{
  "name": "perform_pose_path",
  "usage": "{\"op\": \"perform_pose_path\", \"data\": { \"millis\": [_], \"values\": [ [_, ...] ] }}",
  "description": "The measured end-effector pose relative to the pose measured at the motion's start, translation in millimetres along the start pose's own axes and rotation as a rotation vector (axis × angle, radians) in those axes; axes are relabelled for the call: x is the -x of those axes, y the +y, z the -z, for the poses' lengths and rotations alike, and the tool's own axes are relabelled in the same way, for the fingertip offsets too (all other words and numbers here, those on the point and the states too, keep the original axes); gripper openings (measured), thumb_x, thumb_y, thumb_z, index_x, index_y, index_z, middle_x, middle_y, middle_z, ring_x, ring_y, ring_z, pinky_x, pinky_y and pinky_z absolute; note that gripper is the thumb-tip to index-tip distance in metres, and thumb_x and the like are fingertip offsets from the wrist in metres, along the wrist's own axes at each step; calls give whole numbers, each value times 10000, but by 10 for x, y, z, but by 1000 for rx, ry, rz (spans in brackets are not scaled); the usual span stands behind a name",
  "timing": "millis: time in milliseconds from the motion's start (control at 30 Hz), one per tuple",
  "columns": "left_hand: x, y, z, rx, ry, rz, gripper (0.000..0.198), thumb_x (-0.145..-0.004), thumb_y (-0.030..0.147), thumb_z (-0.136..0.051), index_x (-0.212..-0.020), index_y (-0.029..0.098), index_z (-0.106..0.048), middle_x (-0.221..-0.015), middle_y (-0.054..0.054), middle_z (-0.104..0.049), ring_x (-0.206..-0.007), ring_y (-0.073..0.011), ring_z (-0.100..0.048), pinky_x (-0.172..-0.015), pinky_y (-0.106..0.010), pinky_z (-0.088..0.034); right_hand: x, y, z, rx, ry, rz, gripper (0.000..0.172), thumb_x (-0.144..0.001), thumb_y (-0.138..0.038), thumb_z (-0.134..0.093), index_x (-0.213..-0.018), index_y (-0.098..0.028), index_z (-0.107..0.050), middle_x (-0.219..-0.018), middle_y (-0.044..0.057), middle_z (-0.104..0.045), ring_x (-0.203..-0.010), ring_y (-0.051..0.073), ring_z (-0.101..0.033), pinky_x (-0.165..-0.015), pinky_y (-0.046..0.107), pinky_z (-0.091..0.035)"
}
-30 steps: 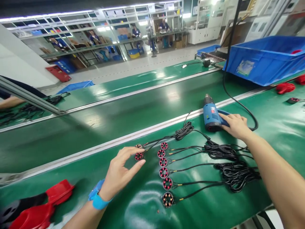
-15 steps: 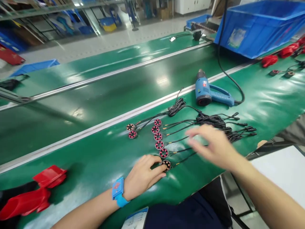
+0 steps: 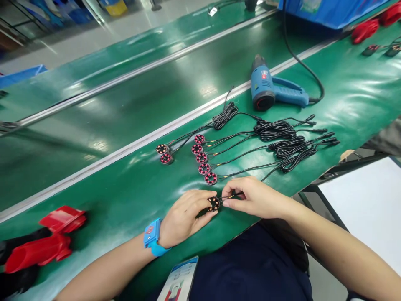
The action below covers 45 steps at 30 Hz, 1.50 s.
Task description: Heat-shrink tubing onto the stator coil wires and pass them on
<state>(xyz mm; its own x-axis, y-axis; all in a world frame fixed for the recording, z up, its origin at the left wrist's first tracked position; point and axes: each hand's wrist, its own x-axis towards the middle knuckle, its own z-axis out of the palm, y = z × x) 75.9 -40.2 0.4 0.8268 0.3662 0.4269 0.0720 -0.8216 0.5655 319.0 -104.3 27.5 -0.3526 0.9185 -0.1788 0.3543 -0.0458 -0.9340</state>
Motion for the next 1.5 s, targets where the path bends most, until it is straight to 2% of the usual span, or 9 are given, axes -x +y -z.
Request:
{"op": "perform_pose_path", "data": {
  "millis": [167, 467, 600, 700, 867, 967, 1100, 1267, 1500],
  "values": [
    [-12, 10, -42, 62, 20, -6, 302, -932, 175, -644, -1184, 200, -480, -1179, -105, -676, -1085, -206, -657, -907, -387, -560, -18, 38, -26, -270, -52, -86, 307, -971, -449, -619, -910, -148, -629, -782, 2, -533, -690, 139, -453, -600, 236, -353],
    [-42, 29, -41, 81, -53, 18, 263, -943, 222, -618, -1156, 216, -464, -1125, -70, -697, -1032, -173, -675, -880, -343, -548, -45, 15, -77, -397, -70, -95, 278, -1002, -401, -569, -878, -153, -558, -793, 9, -562, -737, 151, -534, -692, 246, -424],
    [-31, 35, -53, 73, -69, 14, 284, -948, 234, -614, -1180, 214, -451, -1091, -56, -698, -979, -169, -678, -846, -337, -534, 2, 30, -122, -310, -47, -88, 283, -1019, -425, -539, -929, -160, -583, -810, 14, -597, -746, 163, -565, -703, 256, -449],
    [-13, 21, -35, 47, -101, 37, 307, -957, 280, -614, -1205, 200, -452, -1070, -71, -692, -980, -193, -667, -856, -360, -522, 57, 53, -115, -202, -8, -95, 288, -1031, -414, -519, -1179, -177, -585, -837, 5, -637, -753, 169, -601, -694, 259, -460],
    [-30, -70, 69, 32, -136, 71, 525, -884, 601, -639, -1170, 178, -516, -1028, -78, -655, -965, -217, -632, -852, -371, -505, 153, 52, 67, 36, 151, 27, 303, -1071, -355, -450, -1313, -227, -581, -1116, 16, -653, -1033, 188, -615, -928, 295, -475],
    [-67, -149, 106, -125, -95, 168, 432, -948, 502, -596, -1246, 192, -552, -1048, -84, -602, -941, -207, -587, -824, -360, -501, 139, 34, 220, 150, 269, 91, 264, -1042, -344, -517, -1262, -237, -616, -1197, 18, -626, -1106, 210, -590, -978, 321, -475],
    [-109, -218, 76, -286, -116, 269, 337, -979, 380, -576, -1279, 228, -590, -1107, -100, -552, -1003, -235, -545, -856, -389, -495, -44, 35, 297, 359, 197, 192, 371, -950, -321, -654, -1304, -236, -585, -1259, 28, -591, -1159, 241, -552, -1000, 359, -464],
    [-120, -211, 23, -273, -76, 273, 197, -958, 349, -621, -1073, 189, -622, -1183, -102, -578, -1055, -238, -555, -887, -389, -473, -336, 70, 169, 421, 54, 249, 534, -805, -134, -771, -1295, -201, -571, -1232, 40, -594, -1114, 229, -565, -962, 335, -467],
    [-120, -199, 15, -141, 61, 195, 261, -896, 278, -722, -993, 187, -498, -1081, -60, -683, -997, -198, -620, -843, -338, -463, -462, 104, 82, 259, 9, 172, 298, -803, -101, -731, -1083, -168, -651, -955, 0, -618, -766, 134, -564, -630, 216, -421]
  ]
}}
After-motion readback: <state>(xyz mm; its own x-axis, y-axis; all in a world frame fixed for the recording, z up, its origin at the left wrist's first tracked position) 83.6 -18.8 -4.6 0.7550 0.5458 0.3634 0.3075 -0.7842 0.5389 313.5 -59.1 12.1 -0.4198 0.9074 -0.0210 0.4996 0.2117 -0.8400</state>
